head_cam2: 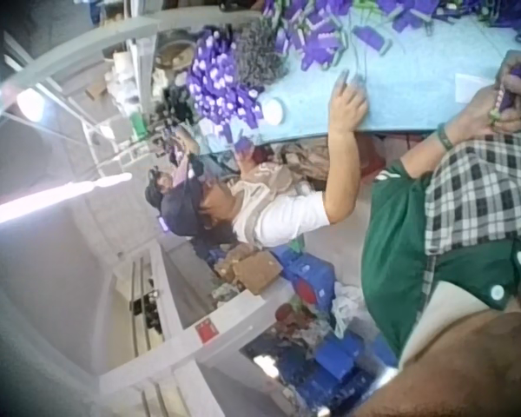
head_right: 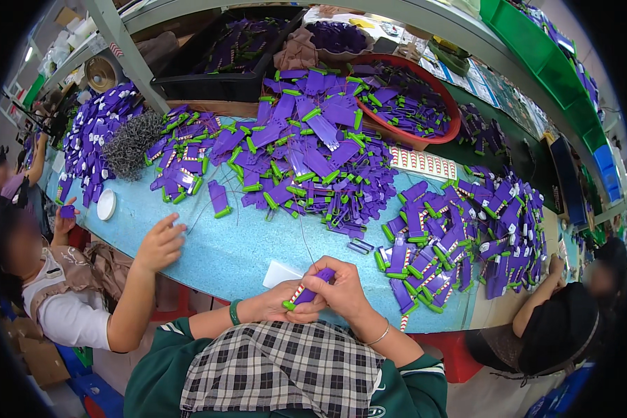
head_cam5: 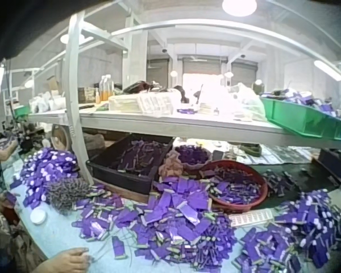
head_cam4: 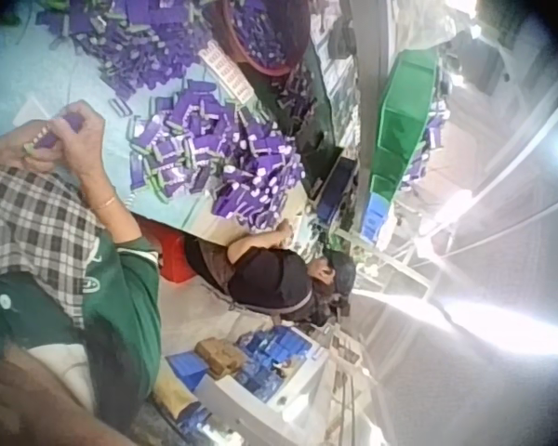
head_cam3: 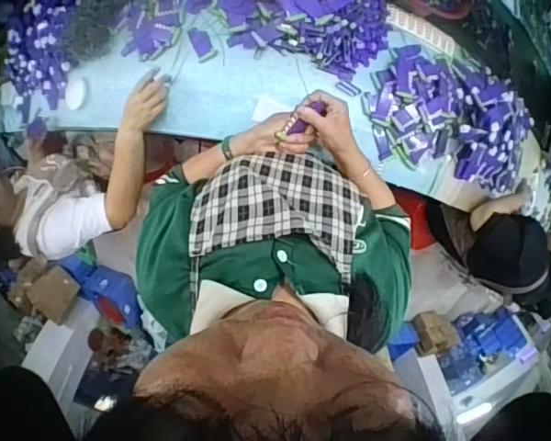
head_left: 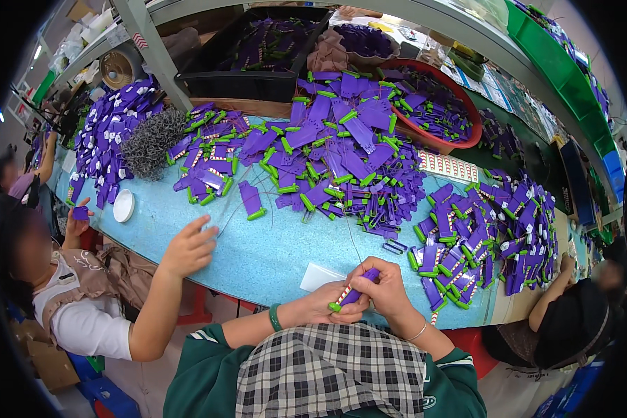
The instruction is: The person sits at a table in a workshop and assembles small purple and green plastic components by hand. They repeatedly pick up a purple piece, insert a green piece into it, and place the finished unit on the table. The workspace is filled with piles of these parts.
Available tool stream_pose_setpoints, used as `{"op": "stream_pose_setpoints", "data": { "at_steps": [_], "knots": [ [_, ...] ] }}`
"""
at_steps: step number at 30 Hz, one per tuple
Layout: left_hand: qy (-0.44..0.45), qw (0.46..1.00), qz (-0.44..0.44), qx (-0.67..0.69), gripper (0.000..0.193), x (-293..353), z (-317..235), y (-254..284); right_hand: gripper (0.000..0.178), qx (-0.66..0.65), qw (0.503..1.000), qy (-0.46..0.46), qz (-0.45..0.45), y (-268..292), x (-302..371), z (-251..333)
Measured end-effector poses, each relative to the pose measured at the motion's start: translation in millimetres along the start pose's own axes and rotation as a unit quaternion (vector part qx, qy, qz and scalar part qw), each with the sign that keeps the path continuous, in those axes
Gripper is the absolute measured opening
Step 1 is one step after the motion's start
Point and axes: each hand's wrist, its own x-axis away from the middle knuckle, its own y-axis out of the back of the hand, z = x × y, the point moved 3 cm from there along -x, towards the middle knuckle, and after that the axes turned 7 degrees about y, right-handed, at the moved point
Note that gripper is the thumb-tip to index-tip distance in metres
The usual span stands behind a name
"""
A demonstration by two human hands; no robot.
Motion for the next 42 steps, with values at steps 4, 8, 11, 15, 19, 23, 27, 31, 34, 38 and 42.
{"op": "stream_pose_setpoints", "data": {
  "at_steps": [4,8,11,15,19,23,27,31,34,38,42],
  "knots": [
    [-0.021,1.0,0.003,-0.005,0.022,6,-3,-11,0.023,-0.214,0.973,-0.089,0.007,5,-2,1],
    [-0.129,0.959,-0.14,-0.212,0.01,24,-26,-23,0.029,-0.311,0.949,-0.009,-0.06,11,-10,20],
    [-0.297,0.85,-0.246,-0.359,0.014,47,-42,-44,0.033,-0.268,0.962,0.01,-0.059,24,-7,11],
    [-0.383,0.765,-0.298,-0.424,0.039,57,-51,-49,0.034,-0.247,0.968,0.001,-0.04,16,-2,27],
    [-0.408,0.582,-0.369,-0.599,0.036,50,-48,-42,0.034,-0.196,0.979,-0.009,-0.048,5,1,24],
    [-0.329,0.624,-0.319,-0.632,0.027,43,-49,-46,0.018,-0.059,0.992,0.054,-0.096,3,2,24],
    [-0.326,0.601,-0.293,-0.668,0.013,42,-48,-52,0.014,0.199,0.959,0.191,-0.067,2,5,43],
    [-0.301,0.57,-0.285,-0.709,0.014,43,-43,-52,0.026,0.154,0.967,0.2,-0.036,8,3,41],
    [-0.435,0.464,-0.285,-0.717,0.016,50,-47,-49,0.034,0.049,0.978,0.203,-0.014,9,-4,49],
    [-0.507,0.196,-0.232,-0.806,0.019,70,-58,-78,0.033,-0.107,0.99,0.083,-0.033,17,-5,31],
    [-0.516,0.143,-0.15,-0.831,0.021,60,-52,-65,0.018,-0.175,0.984,-0.028,0.024,8,-5,21]
  ]
}}
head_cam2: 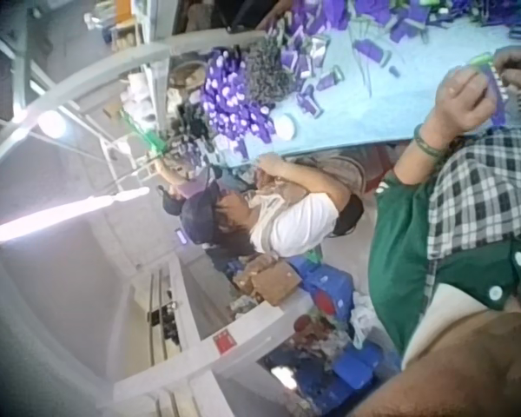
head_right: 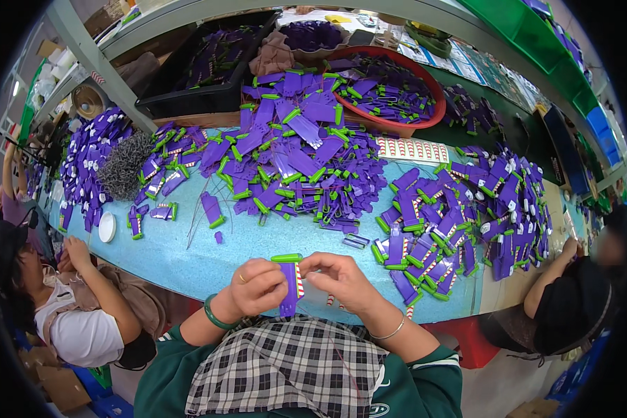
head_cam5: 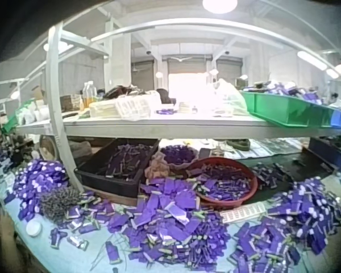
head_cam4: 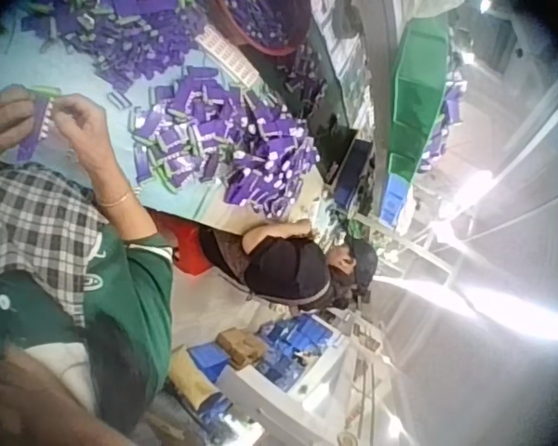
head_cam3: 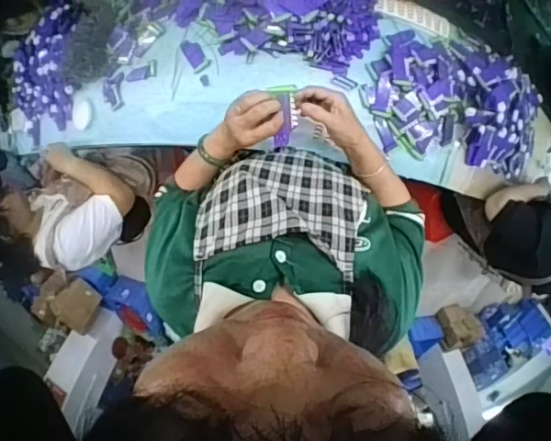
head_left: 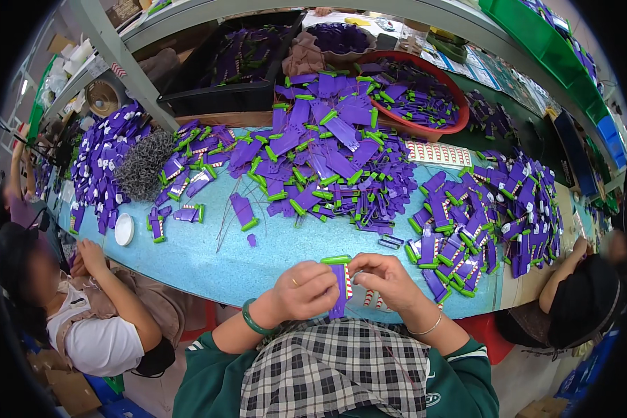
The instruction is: The person sits at a table in a workshop and assembles small purple and green plastic components by hand. They repeatedly pick up a purple piece, insert a green piece into it, and place the finished unit on the table. The workspace is filled with piles of these parts.
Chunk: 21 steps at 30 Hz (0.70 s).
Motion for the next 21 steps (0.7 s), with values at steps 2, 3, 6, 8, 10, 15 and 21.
{"op": "stream_pose_setpoints", "data": {
  "at_steps": [2,3,6,8,10,15,21],
  "knots": [
    [-0.021,1.0,-0.004,0.004,0.021,4,-2,-6,0.013,-0.028,0.999,-0.038,-0.014,-5,-1,-4],
    [-0.026,1.0,-0.003,0.007,0.021,5,-2,-6,0.008,-0.055,0.997,-0.044,-0.028,-8,-3,-2],
    [-0.034,0.999,0.002,0.007,0.019,5,-5,-7,0.008,-0.032,0.997,-0.048,-0.041,-7,-2,-6],
    [-0.034,0.999,0.003,0.008,0.019,6,-6,-7,0.009,-0.051,0.996,-0.051,-0.046,-7,-1,-9],
    [-0.034,0.999,0.0,0.013,0.018,6,-7,-9,0.01,-0.057,0.996,-0.046,-0.052,-8,-1,-9],
    [-0.037,0.998,-0.01,0.05,0.017,7,-9,-11,0.014,-0.041,0.997,-0.045,-0.05,-7,-4,-10],
    [-0.054,0.996,-0.014,0.063,0.019,9,-12,-7,0.019,-0.093,0.99,-0.104,-0.003,-12,-3,-12]
  ]
}}
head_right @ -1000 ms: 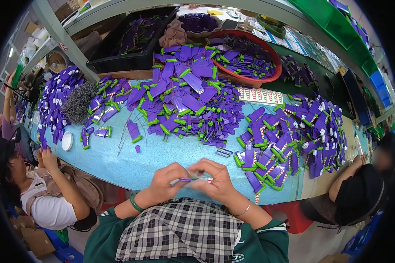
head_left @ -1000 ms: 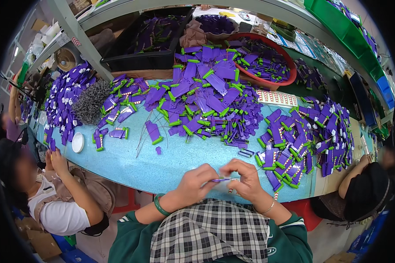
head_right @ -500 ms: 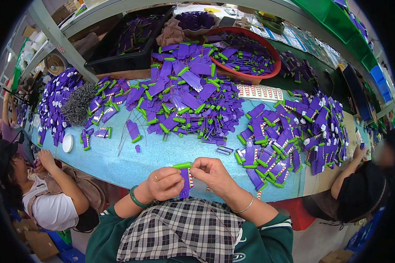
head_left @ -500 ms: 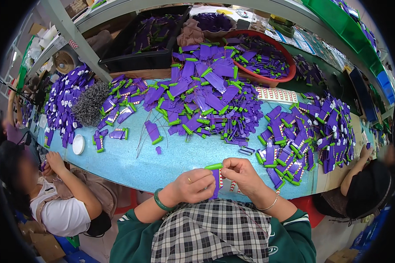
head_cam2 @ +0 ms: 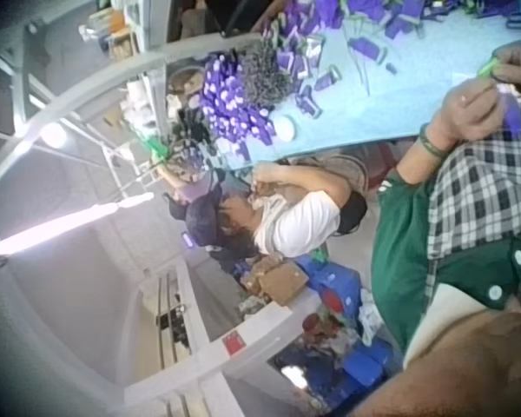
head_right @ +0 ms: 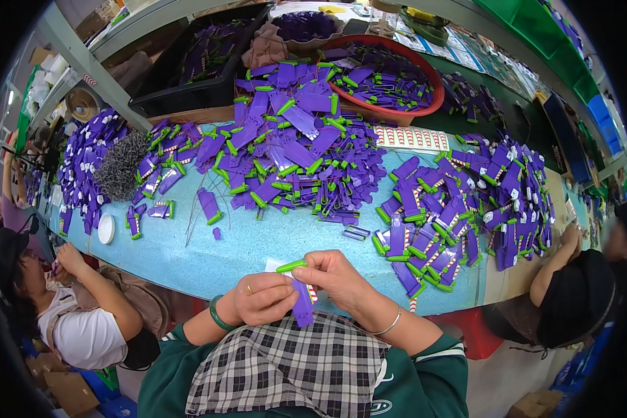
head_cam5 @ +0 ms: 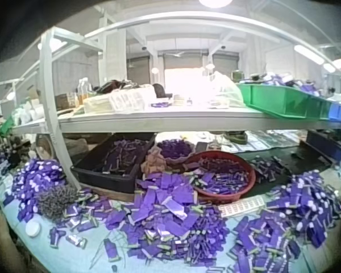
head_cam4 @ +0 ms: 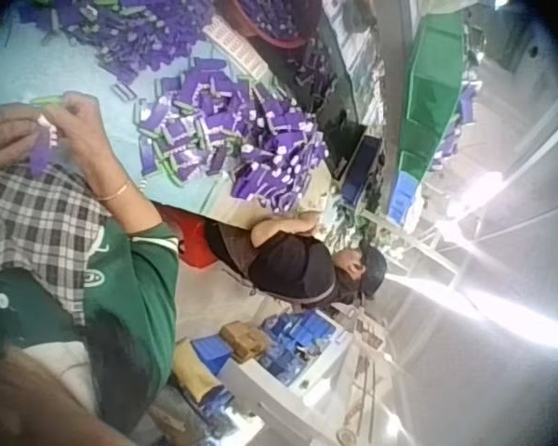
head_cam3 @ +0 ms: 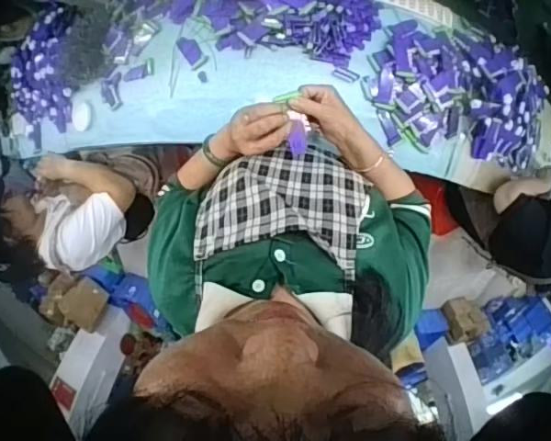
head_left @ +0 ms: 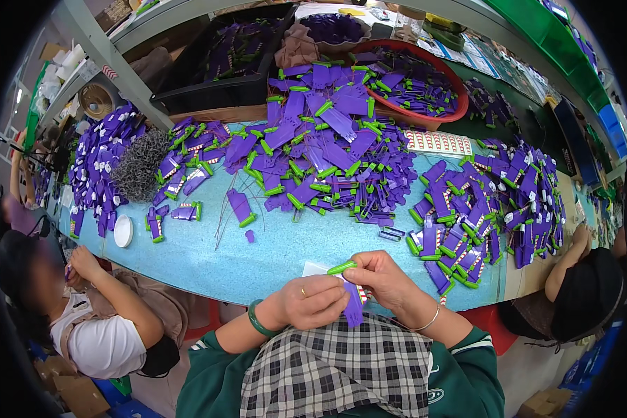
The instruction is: The person sits at a table in a workshop and assembles small purple and green plastic components by hand. They repeatedly pick up a purple piece, insert a green piece into it, and place the finished unit on the table. The workspace is filled with piles of these parts.
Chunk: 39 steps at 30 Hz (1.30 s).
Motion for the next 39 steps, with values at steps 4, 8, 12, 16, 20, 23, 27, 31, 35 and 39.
{"op": "stream_pose_setpoints", "data": {
  "at_steps": [4,8,12,16,20,23,27,31,35,39],
  "knots": [
    [0.014,1.0,0.012,-0.021,0.02,-1,-2,1,0.032,0.039,0.997,-0.057,-0.028,-10,13,-10],
    [0.038,0.999,0.023,-0.014,0.02,3,-4,-1,0.039,0.12,0.986,-0.107,0.053,-4,33,-4],
    [0.064,0.998,0.011,-0.007,0.022,3,-1,-5,0.041,0.135,0.975,-0.097,0.144,3,47,-1],
    [0.211,0.976,-0.041,0.036,0.024,13,14,-11,0.033,0.129,0.977,0.053,0.16,20,46,5],
    [0.59,0.668,-0.034,0.453,0.024,14,16,-24,0.021,0.089,0.981,0.12,-0.124,34,30,14],
    [0.625,0.595,-0.002,0.505,0.025,13,20,-26,0.027,0.13,0.982,0.118,-0.065,26,29,13],
    [0.627,0.587,0.038,0.51,0.025,12,19,-28,0.034,0.154,0.981,0.107,-0.037,27,26,11],
    [0.627,0.589,0.076,0.504,0.018,14,17,-32,0.032,0.196,0.978,0.065,-0.014,25,26,15],
    [0.633,0.586,0.082,0.5,0.014,16,13,-36,0.027,0.191,0.981,0.043,-0.013,29,24,6],
    [0.653,0.576,0.088,0.483,0.013,12,15,-46,0.023,0.16,0.985,0.015,-0.058,21,21,0]
  ]
}}
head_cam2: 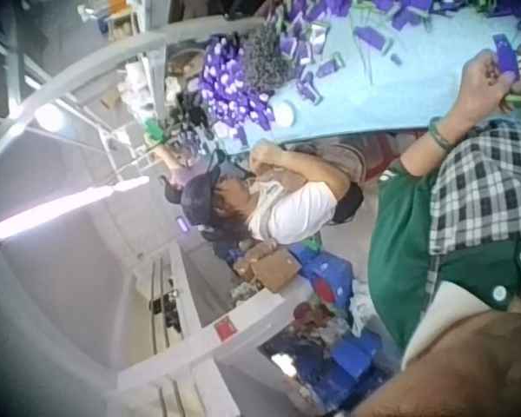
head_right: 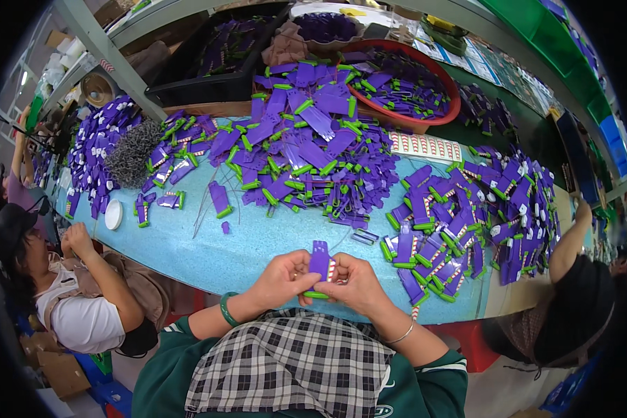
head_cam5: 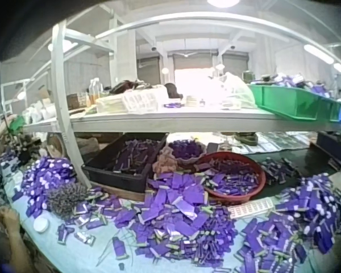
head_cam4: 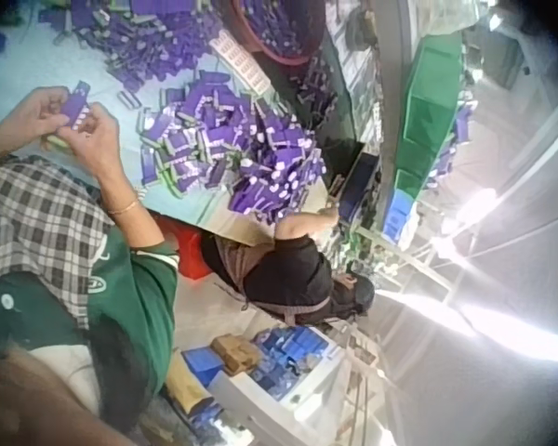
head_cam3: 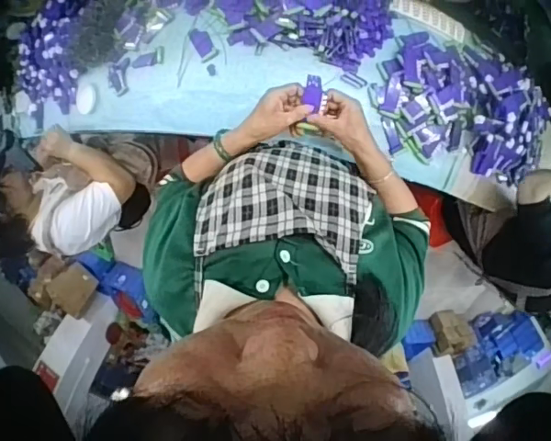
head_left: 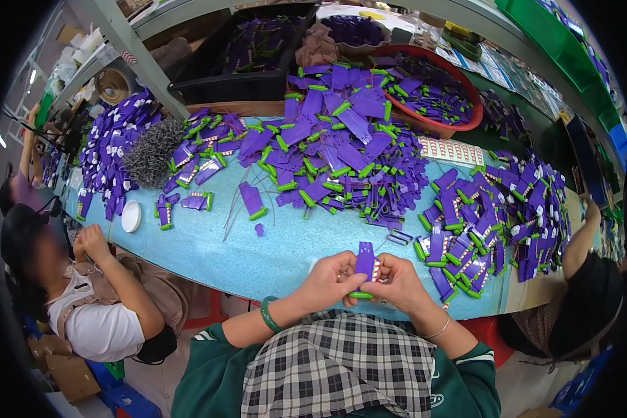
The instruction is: The person sits at a table in a workshop and assembles small purple and green plastic components by hand. They repeatedly pick up a purple piece, insert a green piece into it, and place the finished unit on the table. The workspace is filled with piles of these parts.
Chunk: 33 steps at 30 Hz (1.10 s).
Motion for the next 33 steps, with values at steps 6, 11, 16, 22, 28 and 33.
{"op": "stream_pose_setpoints", "data": {
  "at_steps": [6,11,16,22,28,33],
  "knots": [
    [-0.305,0.762,-0.253,-0.512,0.014,-20,-36,39,0.022,-0.136,0.96,0.156,-0.191,17,-8,-3],
    [-0.268,0.622,-0.287,-0.677,0.022,-41,-37,66,0.042,-0.06,0.971,0.188,-0.134,22,0,0],
    [-0.321,0.641,-0.32,-0.62,0.017,-44,-41,66,0.048,0.007,0.974,0.203,-0.1,15,1,3],
    [-0.215,0.956,-0.146,-0.136,0.018,-18,-25,54,0.044,0.155,0.933,0.268,-0.182,12,2,13],
    [-0.136,0.975,-0.094,0.146,0.014,-14,5,32,0.042,0.249,0.906,0.297,-0.168,4,5,15],
    [-0.125,0.977,-0.082,0.154,0.017,-14,9,28,0.043,0.28,0.886,0.33,-0.166,2,10,18]
  ]
}}
